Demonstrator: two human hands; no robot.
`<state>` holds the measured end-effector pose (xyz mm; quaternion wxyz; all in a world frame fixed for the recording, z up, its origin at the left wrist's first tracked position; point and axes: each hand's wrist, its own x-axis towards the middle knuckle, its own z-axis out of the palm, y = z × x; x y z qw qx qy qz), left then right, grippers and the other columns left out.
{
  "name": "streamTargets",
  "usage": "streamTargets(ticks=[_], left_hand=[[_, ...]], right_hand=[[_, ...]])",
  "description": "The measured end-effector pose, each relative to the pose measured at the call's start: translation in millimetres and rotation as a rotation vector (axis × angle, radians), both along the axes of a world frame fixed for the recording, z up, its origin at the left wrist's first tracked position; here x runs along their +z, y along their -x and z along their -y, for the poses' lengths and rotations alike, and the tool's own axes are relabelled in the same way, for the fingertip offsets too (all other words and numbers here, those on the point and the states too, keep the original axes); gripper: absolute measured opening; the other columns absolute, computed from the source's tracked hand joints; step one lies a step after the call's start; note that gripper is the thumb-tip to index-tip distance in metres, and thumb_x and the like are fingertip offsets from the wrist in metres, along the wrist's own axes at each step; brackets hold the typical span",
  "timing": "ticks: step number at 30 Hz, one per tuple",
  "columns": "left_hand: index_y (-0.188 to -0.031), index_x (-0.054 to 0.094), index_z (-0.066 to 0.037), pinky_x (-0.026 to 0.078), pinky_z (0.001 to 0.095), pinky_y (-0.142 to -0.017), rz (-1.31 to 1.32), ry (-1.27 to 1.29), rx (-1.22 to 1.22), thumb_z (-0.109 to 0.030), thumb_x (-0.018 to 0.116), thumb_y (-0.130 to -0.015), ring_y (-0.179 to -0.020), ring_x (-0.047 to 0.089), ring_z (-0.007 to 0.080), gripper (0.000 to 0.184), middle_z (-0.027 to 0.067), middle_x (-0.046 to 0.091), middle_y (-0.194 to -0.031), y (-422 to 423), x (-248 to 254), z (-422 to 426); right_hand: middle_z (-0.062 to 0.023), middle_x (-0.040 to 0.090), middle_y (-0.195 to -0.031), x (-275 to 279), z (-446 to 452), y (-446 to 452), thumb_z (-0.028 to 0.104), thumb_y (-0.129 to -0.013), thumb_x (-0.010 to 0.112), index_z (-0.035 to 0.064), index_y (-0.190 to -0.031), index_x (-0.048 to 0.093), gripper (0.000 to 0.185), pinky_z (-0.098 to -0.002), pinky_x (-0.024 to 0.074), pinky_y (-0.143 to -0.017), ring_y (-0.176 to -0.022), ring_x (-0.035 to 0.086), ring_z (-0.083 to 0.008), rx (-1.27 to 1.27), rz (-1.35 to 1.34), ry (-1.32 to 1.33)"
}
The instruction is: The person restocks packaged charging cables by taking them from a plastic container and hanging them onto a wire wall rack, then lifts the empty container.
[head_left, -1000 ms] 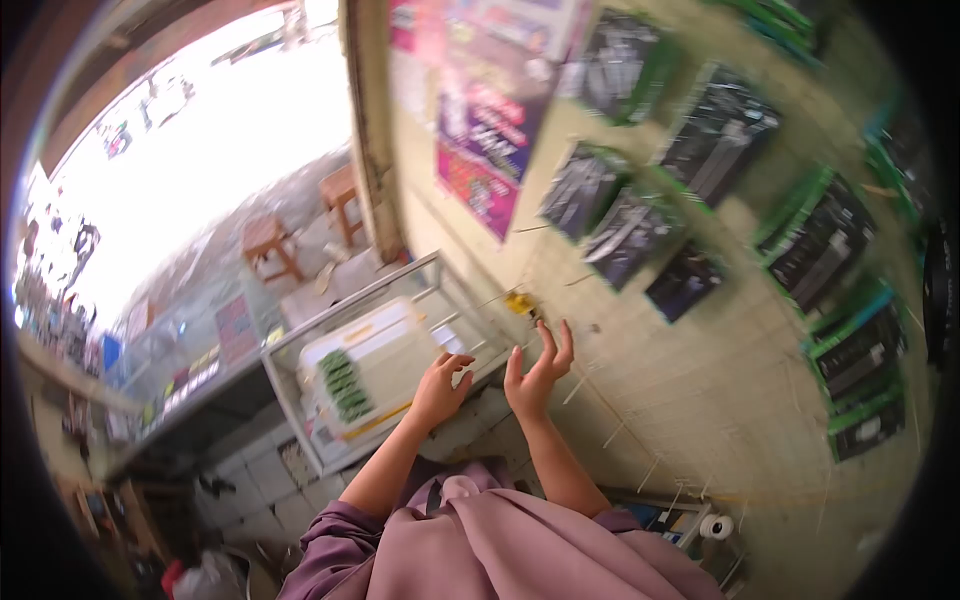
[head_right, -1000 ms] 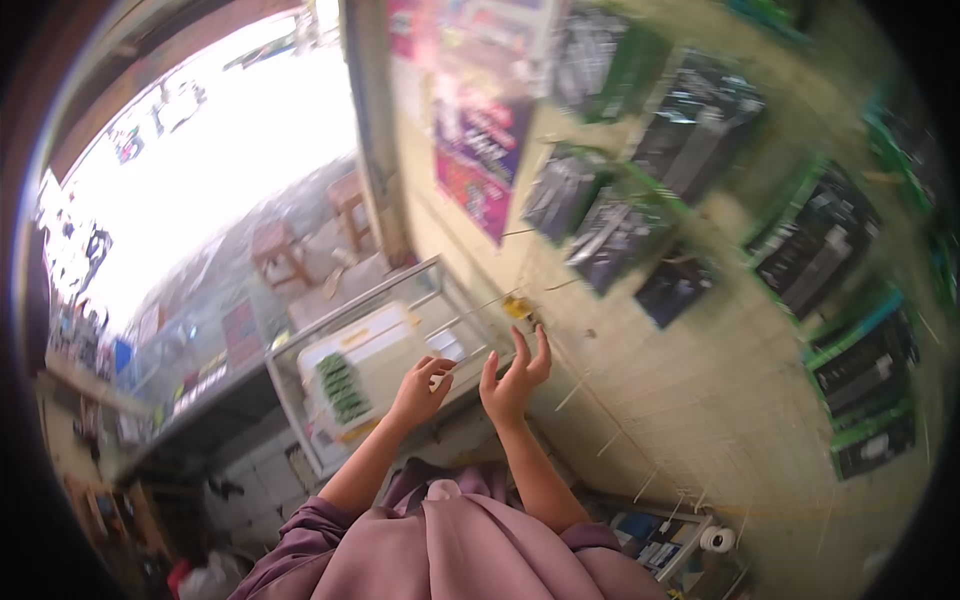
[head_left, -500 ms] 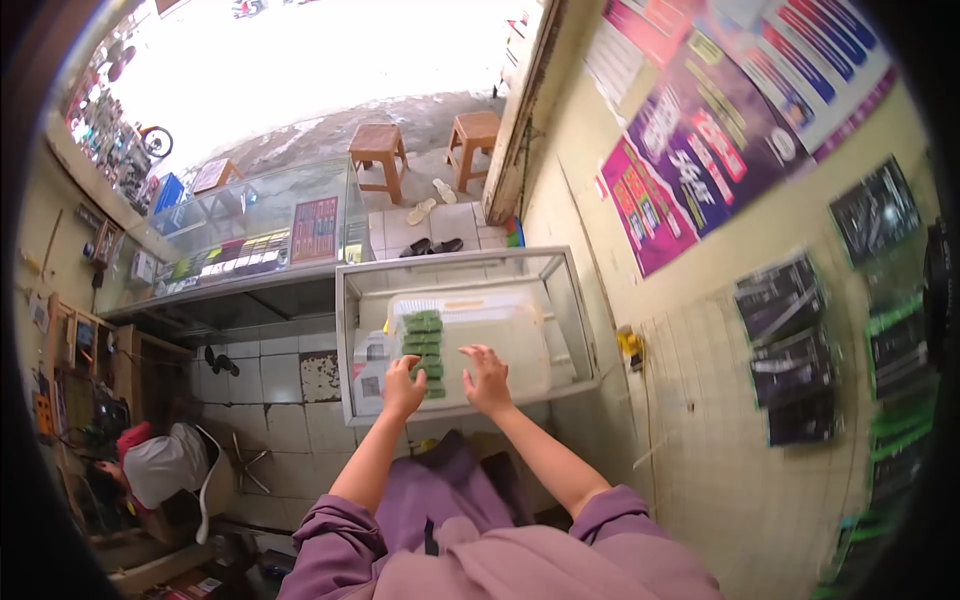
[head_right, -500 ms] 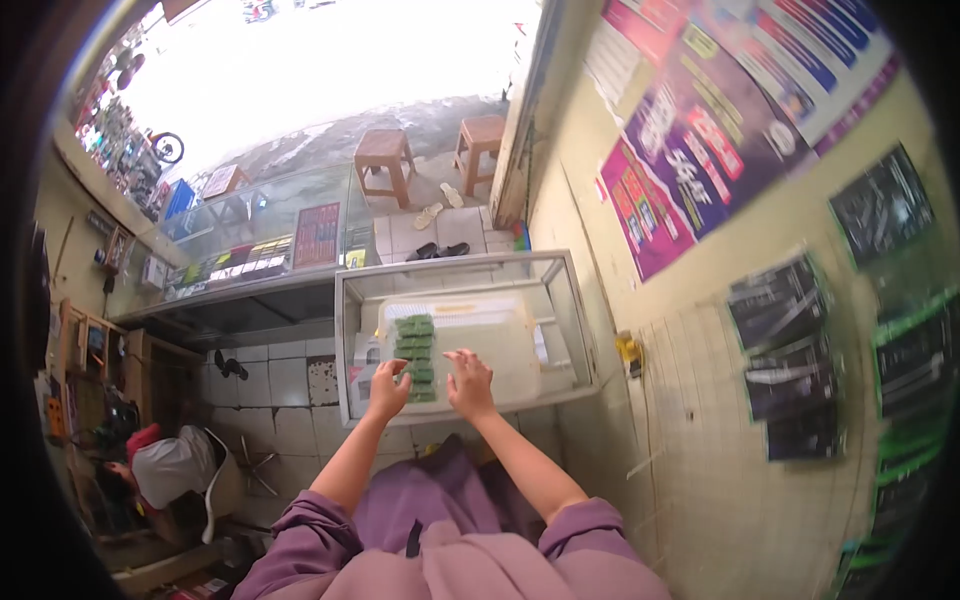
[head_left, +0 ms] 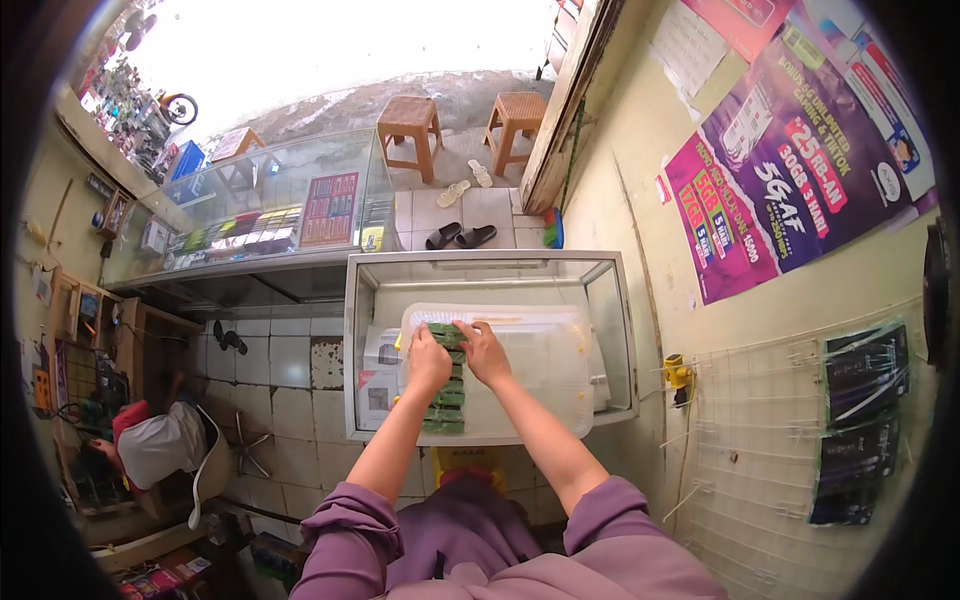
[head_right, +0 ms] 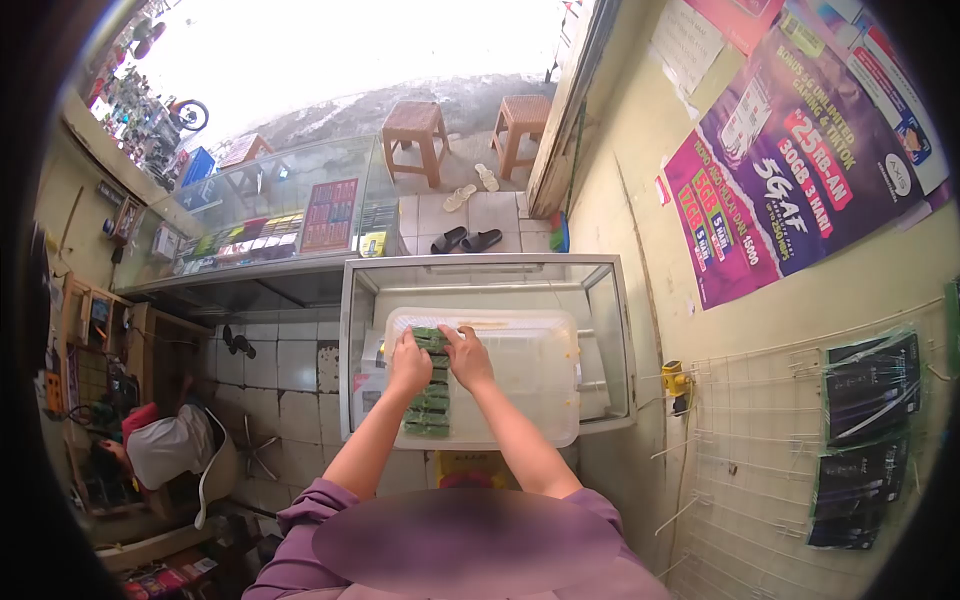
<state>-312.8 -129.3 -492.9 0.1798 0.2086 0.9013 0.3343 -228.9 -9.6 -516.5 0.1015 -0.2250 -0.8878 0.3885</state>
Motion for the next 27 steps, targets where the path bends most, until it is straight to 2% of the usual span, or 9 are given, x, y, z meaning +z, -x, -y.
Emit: streamTargets(ticks=[8,11,15,18,21,22,25,26,27], left_hand=[[-0.141,0.039,0.006,0.042,0.0491,-0.103,-0.055,0.041,-0.024,-0.005,0.059,-0.084,-0.118,0.053,0.0449,0.061,0.0296,0.053,-0.128,-4,5,-11],[-0.139,0.042,0.002,0.041,0.0485,-0.102,-0.252,0.078,-0.101,-0.007,0.06,-0.084,-0.117,0.053,0.0415,0.059,0.0245,0.056,-0.123,-22,6,-25],[-0.137,0.044,0.0,0.037,0.0524,-0.103,-0.252,-0.09,-0.166,-0.009,0.062,-0.084,-0.111,0.056,0.0404,0.057,0.0229,0.055,-0.118,-56,46,-43],[-0.132,0.05,-0.004,0.042,0.0446,-0.1,-0.016,-0.33,-0.168,-0.012,0.068,-0.087,-0.115,0.054,0.0333,0.049,0.0174,0.058,-0.113,-81,101,-47],[-0.124,0.057,-0.003,0.042,0.0427,-0.099,0.147,-0.503,-0.205,-0.017,0.069,-0.089,-0.115,0.053,0.0334,0.04,0.0179,0.058,-0.114,-90,140,-39],[-0.118,0.062,-0.003,0.04,0.0411,-0.1,0.063,-0.507,-0.199,-0.02,0.069,-0.09,-0.117,0.052,0.0322,0.034,0.0168,0.058,-0.116,-90,150,-34],[-0.13,0.056,-0.009,0.034,0.0418,-0.107,0.257,-0.523,-0.23,-0.035,0.06,-0.097,-0.125,0.048,0.027,0.042,0.0116,0.056,-0.127,-84,145,-28],[-0.139,0.048,-0.009,0.04,0.0403,-0.104,0.682,-0.548,-0.277,-0.044,0.053,-0.101,-0.125,0.049,0.0243,0.052,0.0117,0.052,-0.137,-88,150,-27],[-0.139,0.048,-0.009,0.04,0.0403,-0.104,0.684,-0.554,-0.313,-0.044,0.053,-0.101,-0.125,0.049,0.0243,0.052,0.0117,0.052,-0.137,-94,163,-28]], right_hand=[[-0.0162,0.066,-0.105,-7,3,4,0.023,-0.088,0.067,0.0168,-0.128,0.06,0.041,-0.0461,0.0525,-0.085,-0.102,0.063,-0.0398,-0.182,-0.042,0.141],[-0.0147,0.066,-0.105,9,4,-11,0.018,-0.083,0.071,0.0123,-0.121,0.062,0.039,-0.0436,0.051,-0.088,-0.098,0.062,-0.0366,-0.333,-0.018,0.136],[-0.0126,0.062,-0.105,18,-15,-39,0.004,-0.077,0.073,0.0147,-0.113,0.064,0.039,-0.0398,0.0482,-0.091,-0.094,0.058,-0.0328,-0.486,-0.152,0.059],[-0.012,0.06,-0.104,69,-44,-76,-0.002,-0.076,0.072,0.014,-0.111,0.064,0.038,-0.0385,0.0489,-0.09,-0.093,0.057,-0.0316,-0.452,-0.129,-0.002],[-0.0104,0.061,-0.1,144,-76,-130,-0.006,-0.078,0.07,0.0099,-0.108,0.065,0.034,-0.0346,0.0532,-0.081,-0.093,0.06,-0.028,-0.363,-0.116,-0.003],[-0.0106,0.06,-0.098,172,-83,-151,-0.003,-0.079,0.071,0.0122,-0.109,0.066,0.034,-0.0351,0.0525,-0.079,-0.089,0.061,-0.0276,-0.268,-0.117,0.051],[-0.0099,0.06,-0.099,253,-87,-203,0.001,-0.081,0.072,0.0132,-0.111,0.067,0.033,-0.0343,0.0522,-0.078,-0.088,0.063,-0.0247,-0.124,-0.104,0.137],[-0.009,0.062,-0.102,278,-82,-217,0.002,-0.083,0.071,0.0121,-0.113,0.067,0.032,-0.033,0.0526,-0.08,-0.09,0.064,-0.0223,-0.052,-0.077,0.195],[-0.009,0.062,-0.102,303,-74,-230,0.002,-0.083,0.071,0.0121,-0.113,0.067,0.032,-0.033,0.0526,-0.08,-0.09,0.064,-0.0223,-0.081,-0.085,0.176]])
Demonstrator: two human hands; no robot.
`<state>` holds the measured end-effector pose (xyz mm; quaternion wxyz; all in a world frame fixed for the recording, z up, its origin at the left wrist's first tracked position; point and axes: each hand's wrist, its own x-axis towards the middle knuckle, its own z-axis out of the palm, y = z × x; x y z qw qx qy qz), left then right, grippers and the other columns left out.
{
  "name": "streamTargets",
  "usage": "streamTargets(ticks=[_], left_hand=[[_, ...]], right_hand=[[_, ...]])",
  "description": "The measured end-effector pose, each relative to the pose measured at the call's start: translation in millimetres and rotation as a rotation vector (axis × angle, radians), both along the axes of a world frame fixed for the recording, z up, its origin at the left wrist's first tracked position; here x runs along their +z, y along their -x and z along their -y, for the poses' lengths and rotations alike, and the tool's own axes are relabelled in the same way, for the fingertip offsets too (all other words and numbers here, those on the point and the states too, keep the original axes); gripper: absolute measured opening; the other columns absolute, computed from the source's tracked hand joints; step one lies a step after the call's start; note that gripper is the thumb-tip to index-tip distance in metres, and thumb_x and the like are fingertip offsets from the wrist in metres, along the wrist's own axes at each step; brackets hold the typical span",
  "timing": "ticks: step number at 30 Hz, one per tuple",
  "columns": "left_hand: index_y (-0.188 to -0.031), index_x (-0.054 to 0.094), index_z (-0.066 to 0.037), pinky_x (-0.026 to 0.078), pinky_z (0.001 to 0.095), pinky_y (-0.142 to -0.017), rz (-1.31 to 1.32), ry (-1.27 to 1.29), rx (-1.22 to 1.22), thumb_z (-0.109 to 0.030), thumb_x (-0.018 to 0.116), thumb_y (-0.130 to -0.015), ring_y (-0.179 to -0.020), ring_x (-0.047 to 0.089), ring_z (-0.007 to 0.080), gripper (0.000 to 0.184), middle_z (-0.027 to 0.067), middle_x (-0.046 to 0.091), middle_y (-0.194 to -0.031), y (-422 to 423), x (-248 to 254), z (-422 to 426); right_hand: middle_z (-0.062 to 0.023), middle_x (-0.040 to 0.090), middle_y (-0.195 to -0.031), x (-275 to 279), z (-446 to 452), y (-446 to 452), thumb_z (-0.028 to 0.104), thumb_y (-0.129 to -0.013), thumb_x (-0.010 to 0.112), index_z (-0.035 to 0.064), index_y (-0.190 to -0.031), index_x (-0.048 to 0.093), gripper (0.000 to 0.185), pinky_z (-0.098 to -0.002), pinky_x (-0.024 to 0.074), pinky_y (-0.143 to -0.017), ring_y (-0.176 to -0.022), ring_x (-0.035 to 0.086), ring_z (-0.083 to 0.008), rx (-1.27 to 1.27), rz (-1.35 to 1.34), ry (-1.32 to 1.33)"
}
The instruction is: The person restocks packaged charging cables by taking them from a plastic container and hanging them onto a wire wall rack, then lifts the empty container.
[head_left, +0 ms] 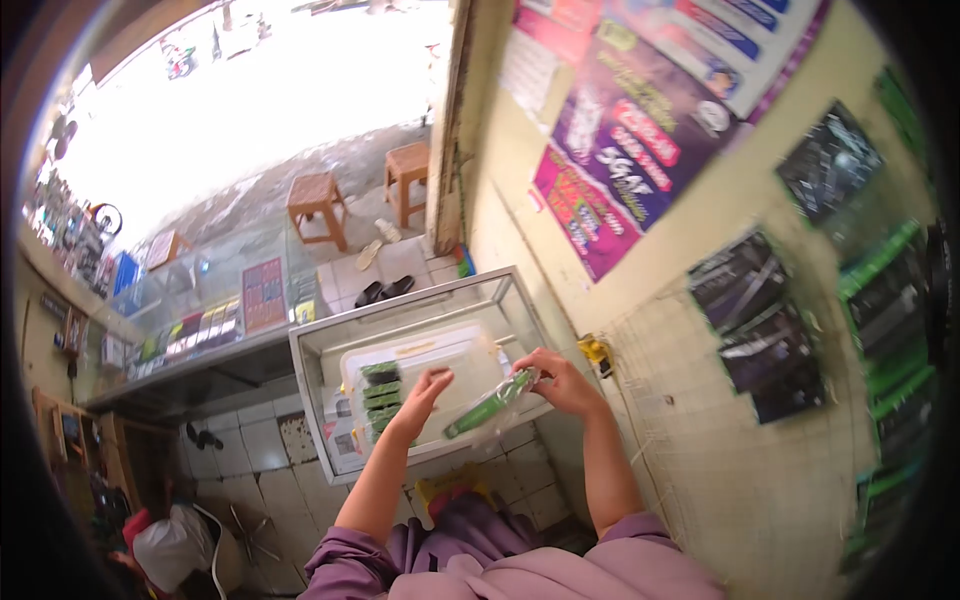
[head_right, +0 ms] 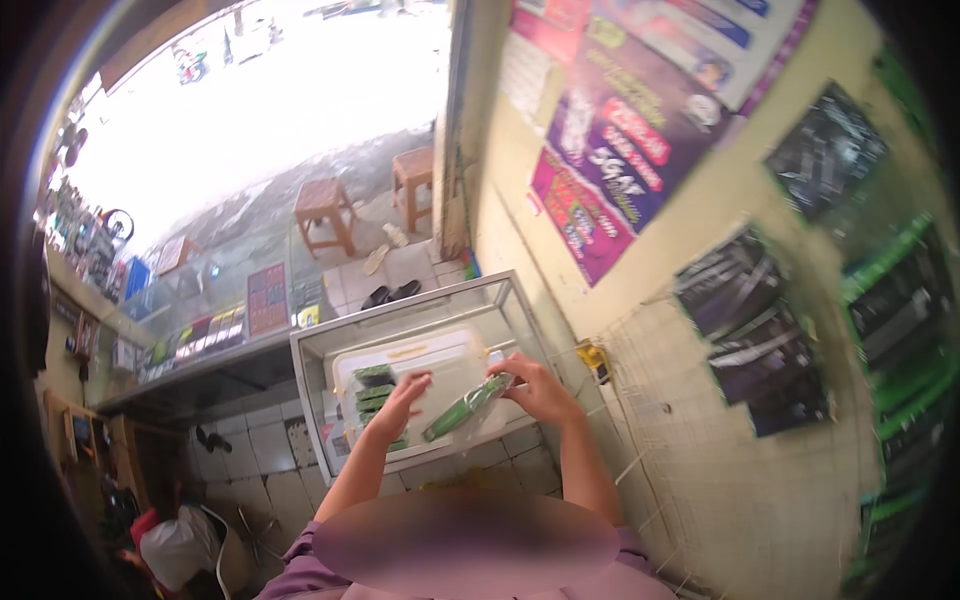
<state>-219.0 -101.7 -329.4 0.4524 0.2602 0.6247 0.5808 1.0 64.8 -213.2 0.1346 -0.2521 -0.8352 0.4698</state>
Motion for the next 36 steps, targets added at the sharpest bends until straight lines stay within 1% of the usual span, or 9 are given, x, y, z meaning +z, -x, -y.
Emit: streamTargets(ticks=[3,6,12,14,16,18,26,28,36], left_hand=[[-0.147,0.041,-0.005,0.047,0.0362,-0.098,0.712,0.163,-0.672,-0.05,0.053,-0.1,-0.118,0.055,0.0209,0.066,0.0153,0.053,-0.136,-22,25,-6],[-0.146,0.039,0.0,0.05,0.0352,-0.094,0.516,0.064,-0.796,-0.052,0.057,-0.098,-0.114,0.056,0.0176,0.073,0.0136,0.057,-0.13,-54,49,-14],[-0.123,0.059,0.007,0.053,0.0254,-0.081,0.538,-0.286,-0.702,-0.022,0.075,-0.09,-0.09,0.065,0.0093,0.046,0.0052,0.069,-0.104,-134,145,-50],[-0.117,0.062,0.006,0.053,0.0259,-0.077,0.314,-0.368,-0.616,-0.019,0.076,-0.088,-0.086,0.065,0.0096,0.041,0.0055,0.07,-0.101,-163,179,-54],[-0.113,0.063,0.006,0.052,0.0249,-0.074,0.276,-0.401,-0.64,-0.016,0.077,-0.086,-0.083,0.063,0.009,0.037,0.0046,0.07,-0.095,-194,205,-56],[-0.111,0.063,0.005,0.051,0.0241,-0.074,0.176,-0.492,-0.581,-0.016,0.078,-0.086,-0.082,0.062,0.0083,0.036,0.0049,0.07,-0.094,-222,216,-57],[-0.108,0.056,0.0,0.044,0.0221,-0.067,0.004,-0.586,-0.679,-0.022,0.068,-0.096,-0.078,0.05,0.0049,0.028,0.0006,0.06,-0.084,-302,238,-77],[-0.105,0.055,0.0,0.043,0.0229,-0.066,-0.015,-0.62,-0.664,-0.023,0.067,-0.097,-0.076,0.048,0.0052,0.027,0.0011,0.059,-0.083,-309,253,-77],[-0.105,0.058,0.001,0.045,0.0273,-0.068,-0.109,-0.538,-0.634,-0.026,0.067,-0.096,-0.077,0.051,0.0083,0.03,0.0053,0.062,-0.084,-310,258,-95]], right_hand=[[-0.001,0.06,-0.105,59,22,-32,-0.006,-0.086,0.062,0.007,-0.117,0.066,0.034,-0.022,0.0452,-0.077,-0.095,0.058,-0.0092,0.103,-0.126,0.118],[-0.0014,0.059,-0.108,101,47,-62,-0.005,-0.087,0.063,0.0068,-0.12,0.065,0.034,-0.0231,0.0458,-0.08,-0.096,0.058,-0.0093,-0.012,-0.233,0.083],[-0.0082,0.051,-0.141,137,106,-129,0.009,-0.103,0.048,0.0051,-0.147,0.041,0.045,-0.0296,0.0433,-0.1,-0.123,0.053,-0.0165,-0.373,-0.657,0.094],[-0.011,0.048,-0.143,133,132,-143,0.016,-0.105,0.047,0.0022,-0.149,0.036,0.048,-0.0317,0.0383,-0.106,-0.125,0.05,-0.017,-0.474,-1.096,0.435],[-0.0108,0.053,-0.134,131,155,-152,0.017,-0.103,0.053,-0.0018,-0.145,0.035,0.049,-0.0302,0.0389,-0.103,-0.121,0.05,-0.014,-0.67,-0.876,-0.013],[-0.0098,0.058,-0.123,129,167,-154,0.013,-0.101,0.057,-0.0003,-0.136,0.04,0.042,-0.0272,0.0453,-0.093,-0.11,0.056,-0.0116,-0.826,-0.832,-0.12],[-0.0046,0.061,-0.112,158,136,-224,0.009,-0.102,0.054,0.0021,-0.134,0.042,0.035,-0.0245,0.0478,-0.083,-0.096,0.057,-0.008,-1.067,-0.748,-0.24],[-0.0059,0.065,-0.091,167,125,-226,0.016,-0.101,0.057,0.0016,-0.132,0.042,0.037,-0.0242,0.0466,-0.058,-0.07,0.057,-0.0062,-1.062,-0.762,-0.369],[-0.0053,0.065,-0.089,163,106,-230,0.019,-0.1,0.06,0.0023,-0.131,0.045,0.039,-0.0246,0.0448,-0.055,-0.065,0.054,-0.0067,-1.113,-0.784,-0.346]])
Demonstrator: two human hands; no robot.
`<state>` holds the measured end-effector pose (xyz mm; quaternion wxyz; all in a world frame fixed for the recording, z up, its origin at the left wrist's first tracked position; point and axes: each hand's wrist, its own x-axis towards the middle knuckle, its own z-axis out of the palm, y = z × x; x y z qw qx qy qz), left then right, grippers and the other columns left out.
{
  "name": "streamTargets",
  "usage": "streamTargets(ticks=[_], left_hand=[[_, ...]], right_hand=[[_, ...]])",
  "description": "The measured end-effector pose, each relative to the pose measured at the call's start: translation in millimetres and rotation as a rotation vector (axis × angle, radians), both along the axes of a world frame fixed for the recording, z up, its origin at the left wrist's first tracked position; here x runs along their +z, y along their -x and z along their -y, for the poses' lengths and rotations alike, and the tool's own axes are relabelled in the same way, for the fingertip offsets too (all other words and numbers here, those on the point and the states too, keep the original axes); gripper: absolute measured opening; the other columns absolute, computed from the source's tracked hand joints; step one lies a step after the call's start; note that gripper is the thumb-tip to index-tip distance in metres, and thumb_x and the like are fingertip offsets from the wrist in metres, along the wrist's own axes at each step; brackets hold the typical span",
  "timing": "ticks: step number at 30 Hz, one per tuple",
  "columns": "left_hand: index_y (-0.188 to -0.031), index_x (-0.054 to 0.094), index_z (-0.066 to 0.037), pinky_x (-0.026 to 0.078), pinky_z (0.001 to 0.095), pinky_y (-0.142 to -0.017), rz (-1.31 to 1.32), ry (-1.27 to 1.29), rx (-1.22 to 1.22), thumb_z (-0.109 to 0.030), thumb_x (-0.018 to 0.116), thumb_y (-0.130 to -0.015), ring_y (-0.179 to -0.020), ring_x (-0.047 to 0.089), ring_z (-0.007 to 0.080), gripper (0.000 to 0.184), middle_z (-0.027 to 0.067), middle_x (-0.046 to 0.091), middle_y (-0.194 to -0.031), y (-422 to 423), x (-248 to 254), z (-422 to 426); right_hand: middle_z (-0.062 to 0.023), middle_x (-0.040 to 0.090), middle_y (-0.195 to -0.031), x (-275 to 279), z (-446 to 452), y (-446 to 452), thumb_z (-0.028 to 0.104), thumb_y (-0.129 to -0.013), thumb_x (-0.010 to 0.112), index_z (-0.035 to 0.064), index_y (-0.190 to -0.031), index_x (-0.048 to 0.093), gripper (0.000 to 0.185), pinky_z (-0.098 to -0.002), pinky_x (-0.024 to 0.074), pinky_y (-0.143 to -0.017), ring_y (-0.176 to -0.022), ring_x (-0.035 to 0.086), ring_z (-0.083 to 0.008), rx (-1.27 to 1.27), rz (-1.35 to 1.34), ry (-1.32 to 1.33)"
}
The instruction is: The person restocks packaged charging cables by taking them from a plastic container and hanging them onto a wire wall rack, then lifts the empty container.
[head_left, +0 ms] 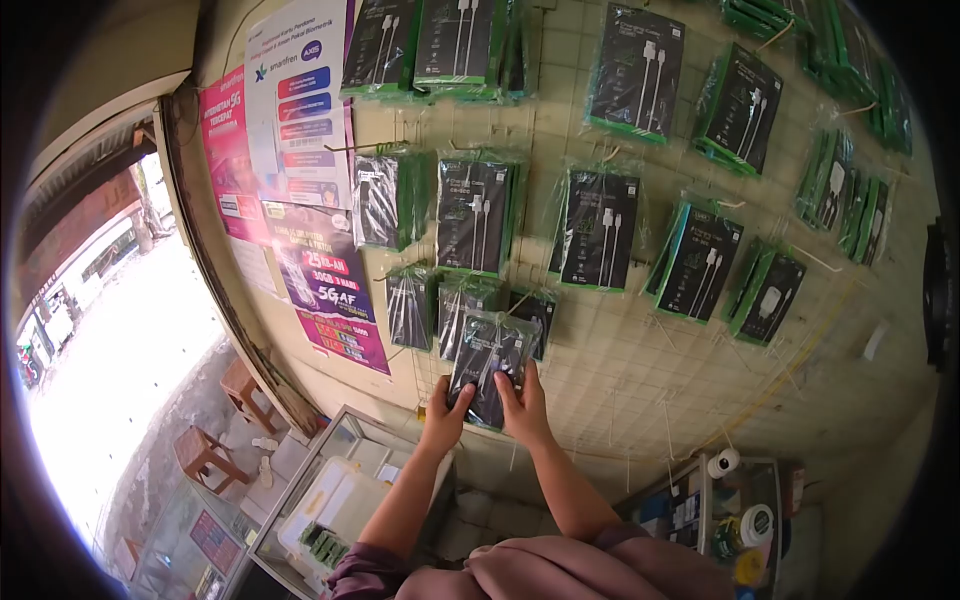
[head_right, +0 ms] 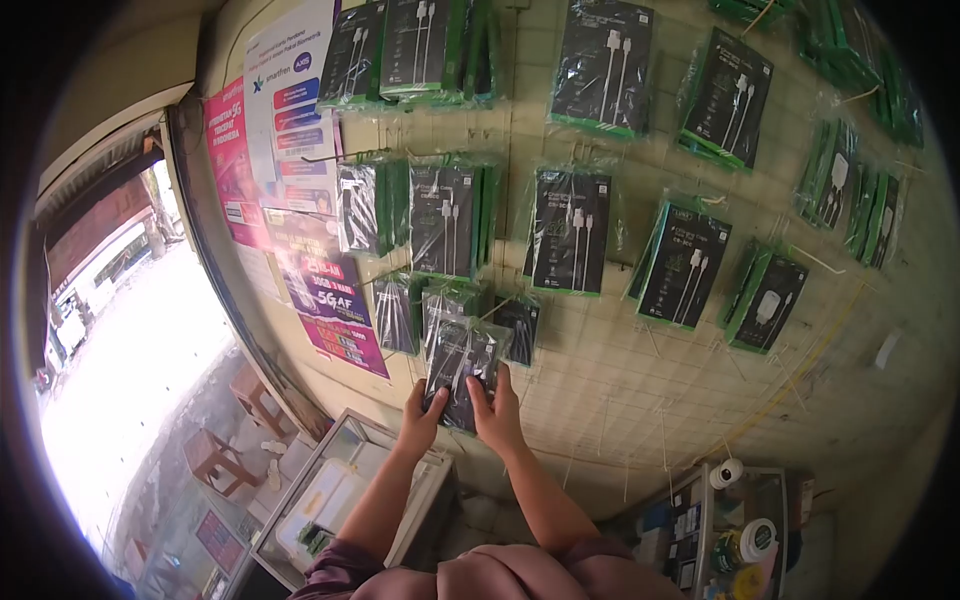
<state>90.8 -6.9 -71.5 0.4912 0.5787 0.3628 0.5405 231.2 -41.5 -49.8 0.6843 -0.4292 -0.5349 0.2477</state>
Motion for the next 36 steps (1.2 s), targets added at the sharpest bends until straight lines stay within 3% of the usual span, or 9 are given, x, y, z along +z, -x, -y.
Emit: streamTargets(ticks=[6,9,12,16,17,21,25,29,36], left_hand=[[-0.103,0.059,0.001,0.045,0.0275,-0.071,0.065,-0.046,-0.005,-0.027,0.067,-0.097,-0.08,0.053,0.0098,0.029,0.0071,0.064,-0.087,-14,-20,-21],[-0.107,0.058,-0.001,0.046,0.0275,-0.073,0.105,0.005,-0.075,-0.025,0.067,-0.096,-0.082,0.055,0.0117,0.028,0.0077,0.063,-0.09,-26,-22,-26],[-0.117,0.053,-0.002,0.048,0.0298,-0.077,-0.009,-0.086,0.017,-0.022,0.069,-0.095,-0.088,0.057,0.0145,0.034,0.0095,0.061,-0.097,-40,-30,-36],[-0.136,0.041,-0.006,0.05,0.0383,-0.089,0.045,-0.069,-0.02,-0.016,0.073,-0.089,-0.113,0.054,0.0291,0.058,0.0184,0.053,-0.121,-69,-59,-61],[-0.142,0.041,-0.01,0.05,0.0408,-0.092,-0.211,-0.279,0.088,-0.016,0.073,-0.088,-0.116,0.051,0.0348,0.062,0.0217,0.051,-0.126,-72,-61,-64],[-0.142,0.048,-0.011,0.053,0.0385,-0.097,-0.293,-0.151,0.001,-0.016,0.07,-0.091,-0.117,0.061,0.0339,0.056,0.0197,0.047,-0.141,-82,-52,-58],[-0.131,0.06,-0.01,0.056,0.0335,-0.071,-0.208,-0.198,0.018,-0.016,0.069,-0.092,-0.101,0.069,0.0306,0.041,0.0167,0.059,-0.129,-71,-50,-36],[-0.11,0.068,-0.004,0.055,0.0314,-0.07,-0.282,-0.199,-0.061,-0.014,0.066,-0.092,-0.085,0.072,0.022,0.021,0.0117,0.072,-0.097,-22,-73,-12],[-0.105,0.069,-0.002,0.056,0.0341,-0.073,-0.411,0.125,0.151,-0.014,0.064,-0.092,-0.083,0.072,0.0251,0.018,0.0156,0.071,-0.099,108,-130,73]], right_hand=[[-0.0025,0.061,-0.103,1,-6,-13,0.014,-0.102,0.057,0.0043,-0.131,0.045,0.033,-0.023,0.0478,-0.069,-0.082,0.055,-0.0045,0.024,0.033,0.198],[-0.006,0.064,-0.081,-22,-25,-26,0.022,-0.099,0.062,0.0021,-0.124,0.047,0.036,-0.0252,0.0436,-0.053,-0.063,0.054,-0.007,-0.076,0.003,0.016],[-0.0037,0.065,-0.098,-23,-31,-40,0.018,-0.101,0.059,0.0025,-0.131,0.045,0.037,-0.0241,0.0478,-0.063,-0.076,0.059,-0.0075,-0.068,0.039,0.211],[-0.011,0.068,-0.093,-22,-57,-59,0.023,-0.098,0.064,0.001,-0.133,0.043,0.046,-0.0296,0.0502,-0.063,-0.074,0.064,-0.0161,-0.297,0.141,0.076],[-0.0143,0.069,-0.089,-23,-65,-63,0.024,-0.097,0.065,0.0007,-0.135,0.041,0.051,-0.0327,0.051,-0.062,-0.07,0.067,-0.0206,-0.363,0.158,0.044],[-0.0215,0.067,-0.104,-28,-82,-82,0.022,-0.096,0.065,0.0015,-0.141,0.035,0.058,-0.0403,0.0536,-0.076,-0.086,0.069,-0.0348,-0.478,0.177,0.113],[-0.0265,0.047,-0.136,-49,-79,-85,0.015,-0.09,0.069,-0.0029,-0.143,0.034,0.066,-0.046,0.0416,-0.101,-0.123,0.051,-0.0403,-0.562,0.265,0.066],[-0.0238,0.046,-0.137,-64,-34,-50,0.011,-0.085,0.067,0.0,-0.142,0.039,0.064,-0.0511,0.0315,-0.106,-0.129,0.042,-0.0412,-0.714,0.569,-0.017],[-0.012,0.052,-0.132,-115,49,65,0.014,-0.084,0.067,0.0162,-0.118,0.061,0.035,-0.0497,0.0311,-0.102,-0.124,0.048,-0.0346,-0.314,0.866,0.08]])
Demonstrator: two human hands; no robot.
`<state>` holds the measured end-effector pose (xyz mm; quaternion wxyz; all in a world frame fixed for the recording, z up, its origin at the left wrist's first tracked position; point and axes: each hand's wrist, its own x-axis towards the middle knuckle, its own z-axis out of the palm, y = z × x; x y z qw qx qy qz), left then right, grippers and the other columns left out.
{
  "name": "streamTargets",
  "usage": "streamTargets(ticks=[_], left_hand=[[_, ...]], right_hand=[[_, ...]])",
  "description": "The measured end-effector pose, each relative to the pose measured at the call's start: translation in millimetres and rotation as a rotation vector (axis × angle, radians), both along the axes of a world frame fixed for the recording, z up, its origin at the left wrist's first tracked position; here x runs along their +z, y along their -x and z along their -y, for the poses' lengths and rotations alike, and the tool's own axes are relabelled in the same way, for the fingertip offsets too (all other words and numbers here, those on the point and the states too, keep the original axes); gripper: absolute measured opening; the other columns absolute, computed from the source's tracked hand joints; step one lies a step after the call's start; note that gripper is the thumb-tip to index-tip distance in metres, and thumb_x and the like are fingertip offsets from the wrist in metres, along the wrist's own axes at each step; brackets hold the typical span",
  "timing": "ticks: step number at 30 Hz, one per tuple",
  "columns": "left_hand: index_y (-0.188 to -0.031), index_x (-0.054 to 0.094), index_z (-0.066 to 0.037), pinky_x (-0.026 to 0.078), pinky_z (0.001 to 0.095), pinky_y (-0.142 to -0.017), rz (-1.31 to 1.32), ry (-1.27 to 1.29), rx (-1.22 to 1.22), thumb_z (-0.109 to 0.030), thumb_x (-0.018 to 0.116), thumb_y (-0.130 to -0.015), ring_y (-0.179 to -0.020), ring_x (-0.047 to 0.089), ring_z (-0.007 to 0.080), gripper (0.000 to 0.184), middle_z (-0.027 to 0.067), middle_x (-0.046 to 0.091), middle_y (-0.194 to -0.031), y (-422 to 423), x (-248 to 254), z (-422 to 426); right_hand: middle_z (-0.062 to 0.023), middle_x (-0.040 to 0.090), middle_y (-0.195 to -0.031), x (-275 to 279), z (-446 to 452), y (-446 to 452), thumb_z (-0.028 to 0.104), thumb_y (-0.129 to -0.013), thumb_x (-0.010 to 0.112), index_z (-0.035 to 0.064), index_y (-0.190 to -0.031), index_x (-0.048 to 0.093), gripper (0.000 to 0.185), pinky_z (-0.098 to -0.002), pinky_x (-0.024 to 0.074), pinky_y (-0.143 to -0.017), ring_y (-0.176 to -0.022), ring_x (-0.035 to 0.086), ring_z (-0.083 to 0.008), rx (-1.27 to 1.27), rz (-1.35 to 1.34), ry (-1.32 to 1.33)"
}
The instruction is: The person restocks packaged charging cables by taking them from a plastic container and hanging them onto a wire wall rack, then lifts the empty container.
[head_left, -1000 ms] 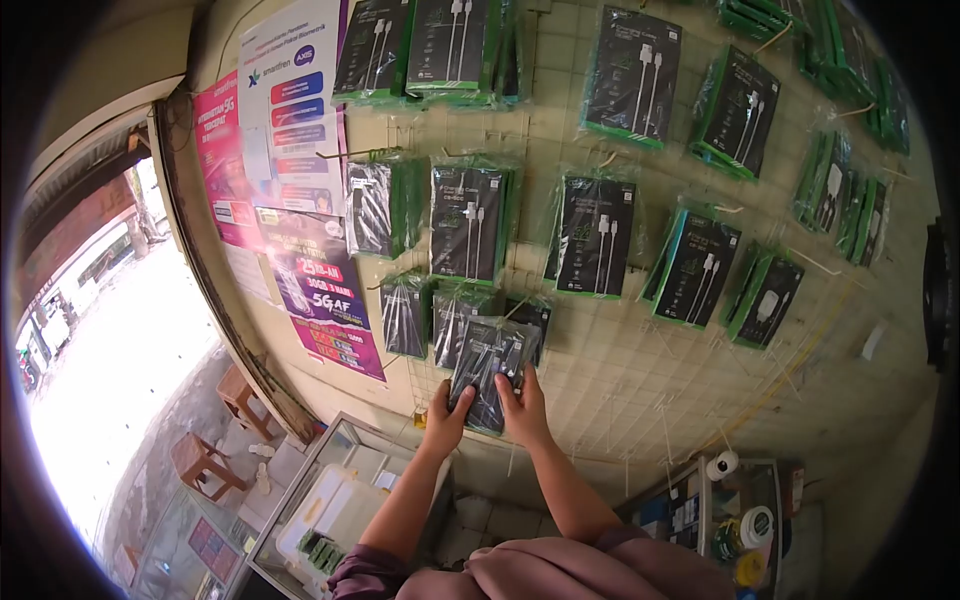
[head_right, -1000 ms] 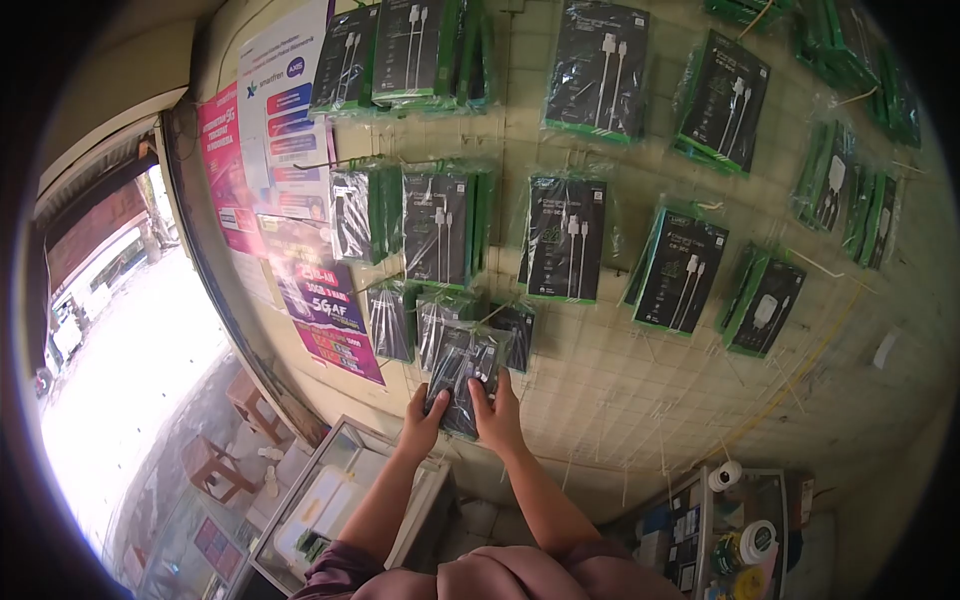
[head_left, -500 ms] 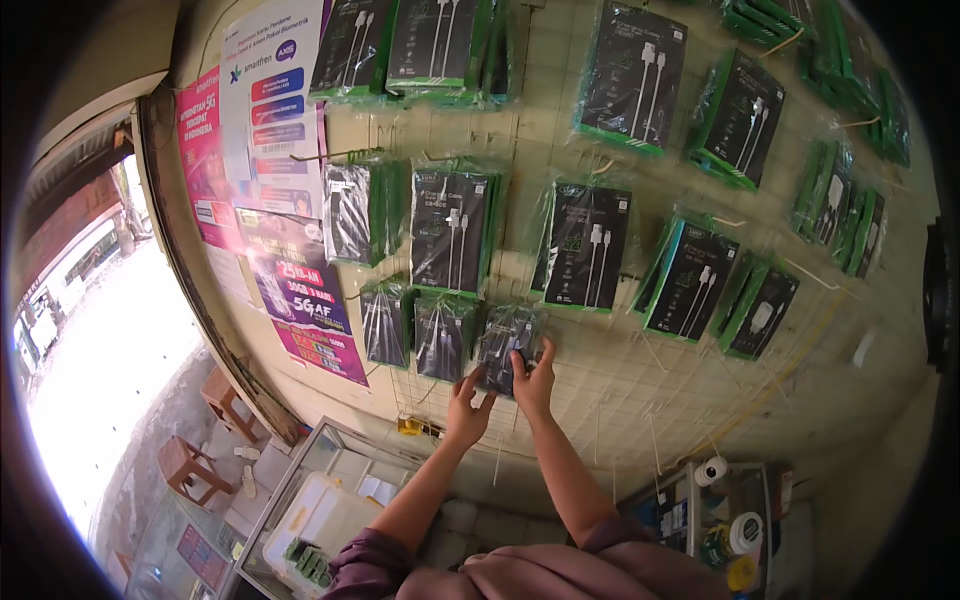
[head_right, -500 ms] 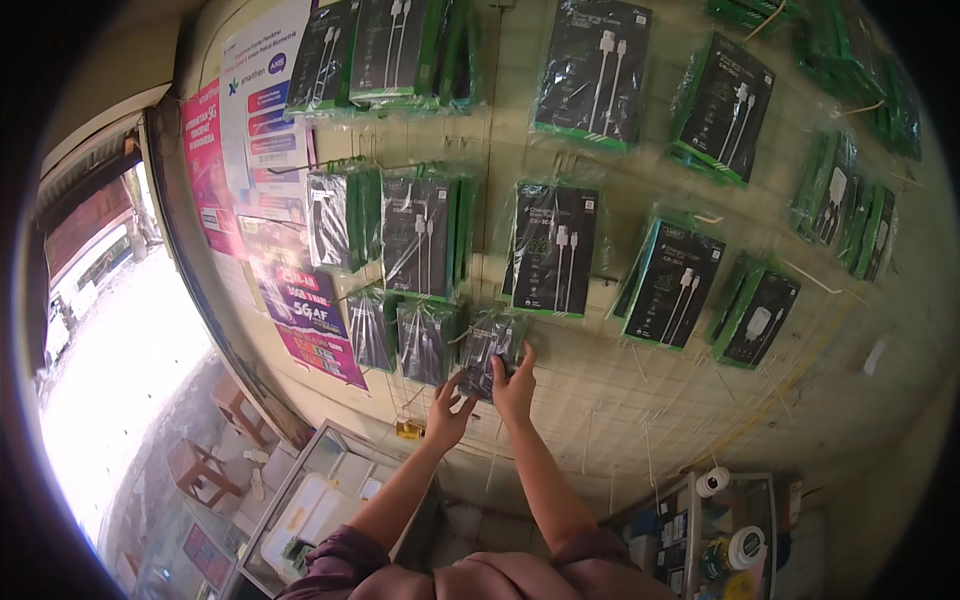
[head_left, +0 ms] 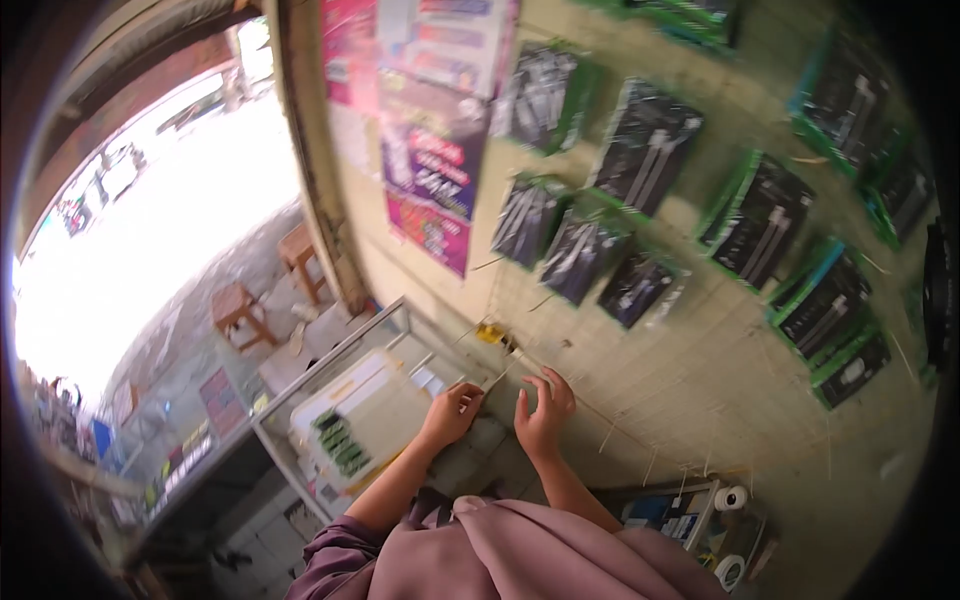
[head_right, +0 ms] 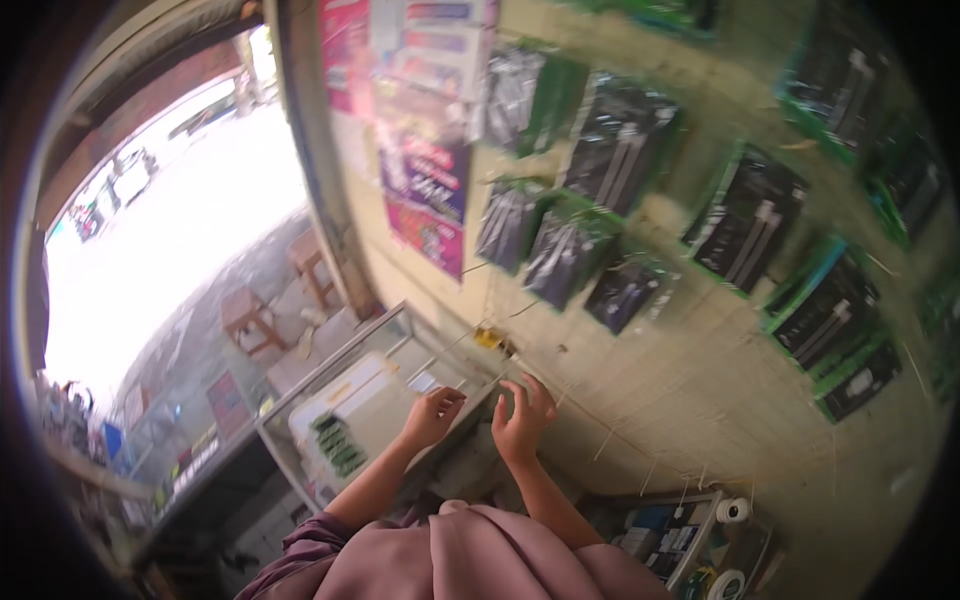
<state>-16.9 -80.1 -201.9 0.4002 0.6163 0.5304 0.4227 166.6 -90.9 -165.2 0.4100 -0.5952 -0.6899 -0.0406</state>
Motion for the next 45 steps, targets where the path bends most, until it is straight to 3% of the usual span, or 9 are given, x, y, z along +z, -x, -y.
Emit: streamTargets(ticks=[5,14,22,28,31,34,40,44,45], left_hand=[[-0.106,0.069,-0.003,0.054,0.0401,-0.085,-0.26,0.153,0.213,-0.018,0.067,-0.089,-0.097,0.068,0.0317,0.023,0.0166,0.068,-0.103,77,-54,85],[-0.114,0.063,-0.003,0.047,0.0458,-0.094,-0.428,0.31,0.7,-0.014,0.066,-0.085,-0.11,0.057,0.0404,0.03,0.0206,0.059,-0.113,197,-146,149],[-0.133,0.047,0.008,0.042,0.0468,-0.105,-0.441,0.289,0.837,-0.001,0.058,-0.084,-0.123,0.05,0.0454,0.051,0.0313,0.049,-0.132,282,-242,83],[-0.137,0.042,0.012,0.044,0.0453,-0.104,-0.649,0.407,0.841,0.003,0.054,-0.084,-0.122,0.051,0.0458,0.056,0.0309,0.048,-0.134,297,-281,60],[-0.139,0.041,0.01,0.045,0.0459,-0.102,-0.459,0.353,0.9,0.001,0.057,-0.085,-0.119,0.053,0.0441,0.057,0.0281,0.05,-0.132,294,-278,54],[-0.139,0.045,0.003,0.049,0.0445,-0.094,-0.406,0.24,0.947,-0.004,0.062,-0.089,-0.112,0.06,0.0376,0.053,0.0231,0.053,-0.128,284,-267,52],[-0.119,0.066,-0.004,0.05,0.03,-0.073,0.023,0.215,0.716,-0.019,0.064,-0.097,-0.087,0.063,0.0147,0.026,0.0093,0.064,-0.11,284,-205,52],[-0.107,0.071,-0.003,0.046,0.026,-0.078,0.576,0.317,0.38,-0.027,0.06,-0.101,-0.087,0.057,0.0082,0.028,-0.0011,0.067,-0.092,276,-134,43],[-0.115,0.066,-0.002,0.046,0.0274,-0.087,0.515,0.293,0.23,-0.031,0.058,-0.101,-0.095,0.058,0.0084,0.033,-0.001,0.067,-0.104,268,-121,39]], right_hand=[[-0.0003,0.06,-0.118,-49,7,88,0.012,-0.084,0.068,0.0209,-0.104,0.066,0.022,-0.0445,0.0304,-0.102,-0.115,0.055,-0.0214,0.305,0.01,0.159],[-0.0015,0.063,-0.105,-167,-13,245,0.014,-0.083,0.067,0.0217,-0.101,0.07,0.02,-0.0484,0.0293,-0.102,-0.107,0.056,-0.0219,0.845,0.225,0.496],[-0.0054,0.063,-0.112,-308,-66,375,0.016,-0.084,0.067,0.0239,-0.121,0.064,0.038,-0.0486,0.03,-0.1,-0.11,0.059,-0.0255,0.936,0.373,0.651],[-0.0085,0.062,-0.112,-346,-78,407,0.006,-0.082,0.067,0.0198,-0.12,0.067,0.04,-0.0451,0.0454,-0.09,-0.105,0.062,-0.0279,0.953,0.388,0.669],[-0.0106,0.062,-0.112,-361,-79,402,0.003,-0.082,0.066,0.0151,-0.114,0.067,0.034,-0.0458,0.052,-0.082,-0.098,0.065,-0.03,0.922,0.268,0.832],[-0.0134,0.063,-0.108,-362,-86,388,-0.004,-0.082,0.06,0.0119,-0.111,0.065,0.034,-0.044,0.0554,-0.078,-0.092,0.066,-0.0366,0.894,0.1,0.735],[-0.0077,0.067,-0.102,-256,-123,327,-0.006,-0.085,0.061,0.0084,-0.11,0.06,0.029,-0.0322,0.0586,-0.072,-0.088,0.069,-0.0211,0.997,-0.326,1.175],[-0.0031,0.064,-0.1,-168,-136,268,0.0,-0.095,0.058,0.0079,-0.121,0.057,0.027,-0.0296,0.0587,-0.072,-0.087,0.066,-0.0141,1.285,-0.502,1.32],[-0.003,0.064,-0.1,-139,-135,254,0.002,-0.096,0.059,0.0073,-0.122,0.056,0.026,-0.0295,0.0586,-0.072,-0.087,0.066,-0.0139,1.359,-0.526,1.359]])
